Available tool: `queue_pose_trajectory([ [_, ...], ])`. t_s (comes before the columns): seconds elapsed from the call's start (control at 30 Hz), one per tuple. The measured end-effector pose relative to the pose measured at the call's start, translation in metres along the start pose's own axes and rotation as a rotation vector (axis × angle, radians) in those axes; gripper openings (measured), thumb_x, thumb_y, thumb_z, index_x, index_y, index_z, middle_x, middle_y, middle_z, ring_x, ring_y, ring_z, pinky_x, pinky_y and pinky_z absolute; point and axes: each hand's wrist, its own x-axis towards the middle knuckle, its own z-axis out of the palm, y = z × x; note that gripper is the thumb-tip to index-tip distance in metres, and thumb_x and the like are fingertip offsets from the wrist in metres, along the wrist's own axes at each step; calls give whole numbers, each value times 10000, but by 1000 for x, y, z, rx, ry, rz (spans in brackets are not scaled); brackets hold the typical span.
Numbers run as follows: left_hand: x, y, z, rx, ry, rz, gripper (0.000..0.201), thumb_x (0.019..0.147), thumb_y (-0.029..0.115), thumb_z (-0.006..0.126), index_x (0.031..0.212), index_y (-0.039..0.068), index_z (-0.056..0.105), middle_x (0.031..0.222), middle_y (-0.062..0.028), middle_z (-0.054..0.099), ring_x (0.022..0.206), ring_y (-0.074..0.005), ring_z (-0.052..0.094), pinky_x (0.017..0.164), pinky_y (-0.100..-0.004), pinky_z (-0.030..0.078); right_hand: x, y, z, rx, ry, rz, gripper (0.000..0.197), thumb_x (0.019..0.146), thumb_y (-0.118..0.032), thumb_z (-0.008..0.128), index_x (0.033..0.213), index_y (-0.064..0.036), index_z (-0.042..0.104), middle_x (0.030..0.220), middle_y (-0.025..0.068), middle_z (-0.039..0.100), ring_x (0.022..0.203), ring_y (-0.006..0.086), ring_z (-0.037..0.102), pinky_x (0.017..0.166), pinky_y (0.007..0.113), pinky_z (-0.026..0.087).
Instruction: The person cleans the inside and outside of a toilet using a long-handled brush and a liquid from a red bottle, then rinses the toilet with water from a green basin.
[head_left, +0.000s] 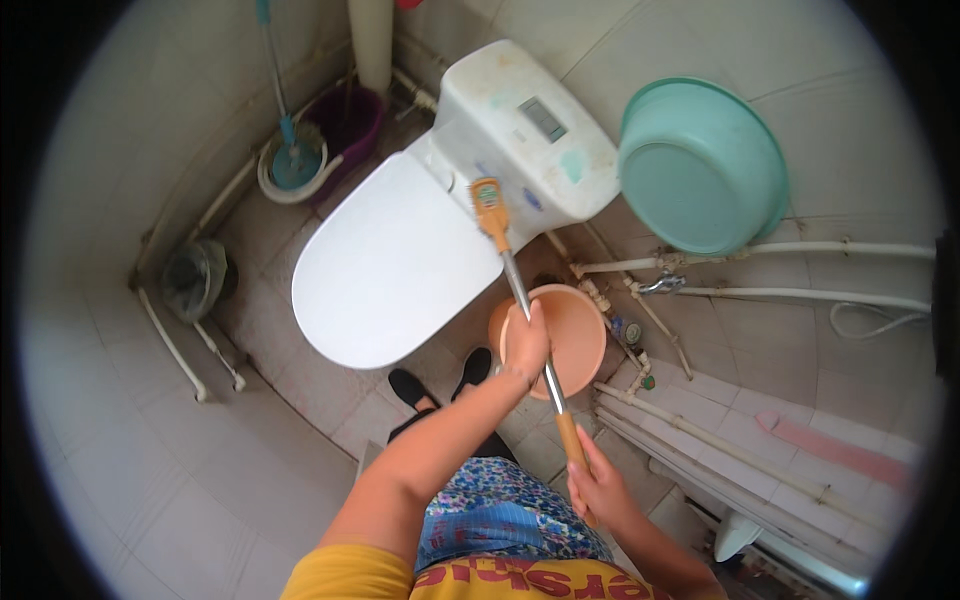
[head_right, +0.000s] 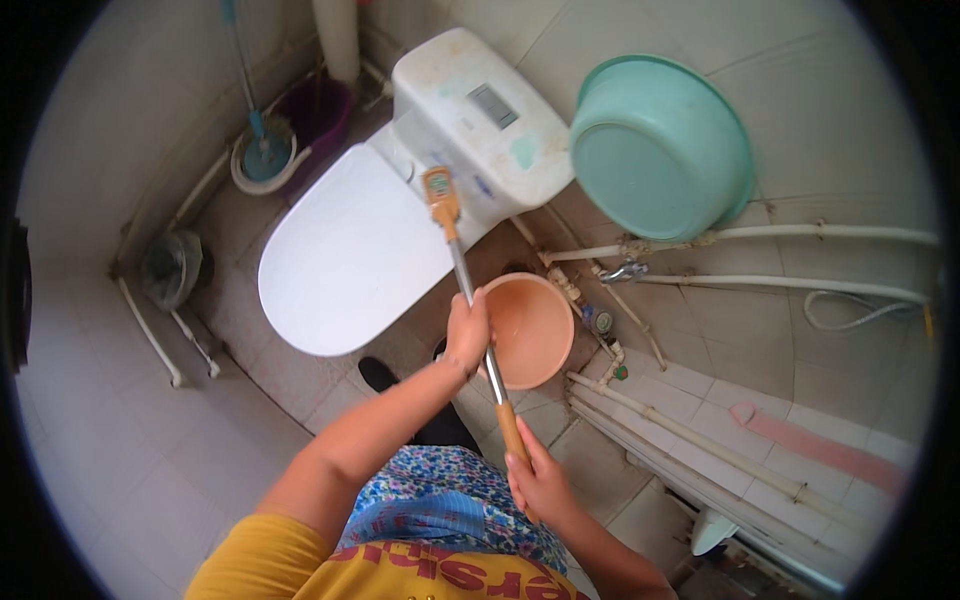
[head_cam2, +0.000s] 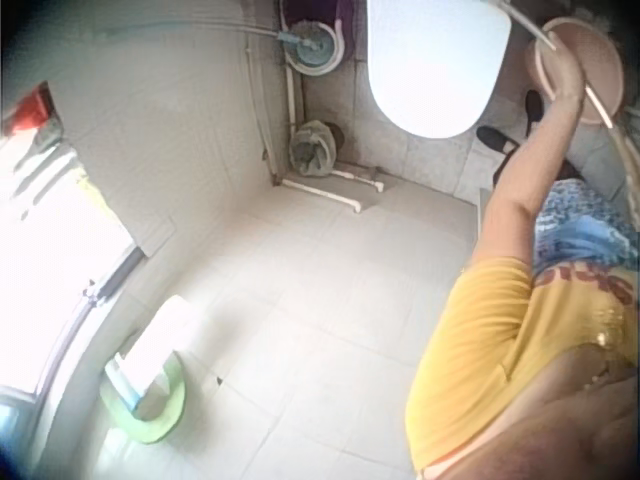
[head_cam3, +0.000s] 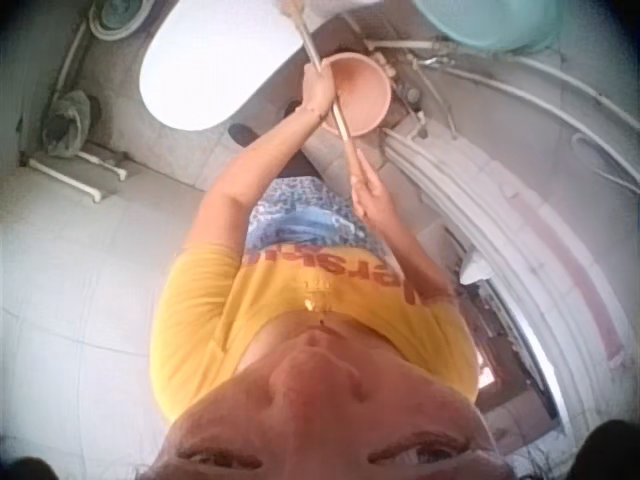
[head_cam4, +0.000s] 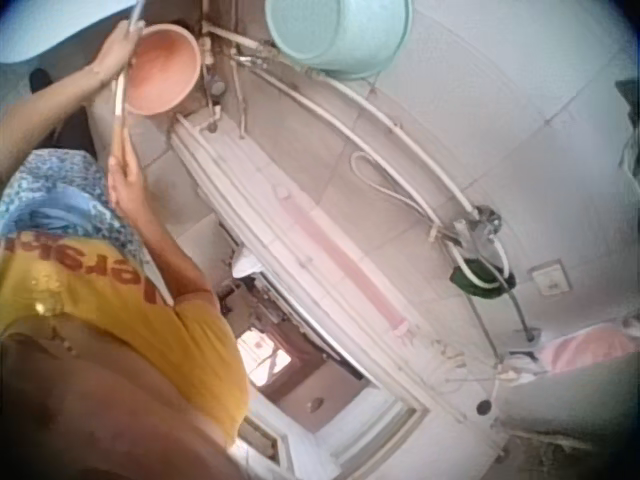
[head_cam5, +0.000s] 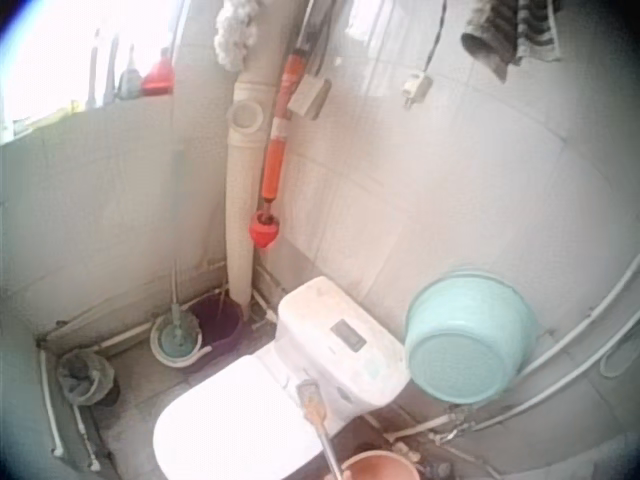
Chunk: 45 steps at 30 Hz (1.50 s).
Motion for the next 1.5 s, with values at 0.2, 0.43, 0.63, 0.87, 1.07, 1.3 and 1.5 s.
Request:
queue_pose_trajectory([
  [0.2, -102, 40, 41, -158, -191, 50, 260, 957, 268, 393, 915, 13, 360, 591, -55, 463, 404, -149, 512, 385, -280, 424, -103, 21, -45, 97, -66, -61, 568, 948, -61, 387, 1446, -110, 116, 613, 27, 425, 457, 80, 401, 431, 209, 352],
  [0.43, -19, 109, 69, 252, -204, 114, 342, 934, 313, 422, 932, -26, 373, 627, -146, 540, 447, -246, 553, 411, -333, 445, -66, -57, -31, 624, -213, -62, 576, 964, -76, 347, 1452, -236, 87, 633, 60, 432, 461, 110, 400, 449, 237, 368],
  [0.63, -53, 98, 70, 326, -152, 107, 381, 926, 328, 426, 997, -45, 384, 689, -170, 547, 524, -269, 591, 452, -340, 464, -93, -37, -49, 327, -193, -39, 571, 969, -132, 381, 1449, -238, 90, 610, 41, 415, 431, 113, 392, 427, 239, 365],
  [0.87, 112, 164, 68, 447, -33, 146, 445, 893, 329, 465, 1052, -80, 391, 824, -255, 605, 561, -329, 631, 514, -412, 512, 4, -151, -18, 595, -310, -166, 575, 959, -177, 420, 1437, -290, 122, 673, 40, 441, 411, 100, 386, 385, 245, 365],
  [1.07, 38, 154, 38, 237, -55, -33, 369, 923, 300, 407, 1064, -35, 345, 614, -107, 499, 447, -206, 524, 390, -332, 420, -28, -143, -23, 321, -300, -163, 597, 953, -136, 425, 1449, -232, 106, 600, 18, 414, 413, 92, 409, 387, 233, 364],
  [1.3, 152, 244, 14, 228, -17, 106, 418, 882, 265, 433, 1074, -98, 355, 704, -201, 552, 528, -271, 589, 438, -378, 473, 29, -249, 20, 397, -284, -98, 568, 962, -205, 417, 1440, -263, 115, 606, 17, 448, 369, 98, 406, 363, 243, 390],
  [1.5, 38, 196, -2, 203, -214, 64, 371, 914, 203, 412, 1088, -109, 313, 666, -222, 553, 522, -276, 610, 437, -374, 479, -57, -197, 24, 251, -274, -39, 604, 958, -154, 422, 1452, -228, 83, 578, 16, 427, 379, 94, 413, 347, 235, 354],
])
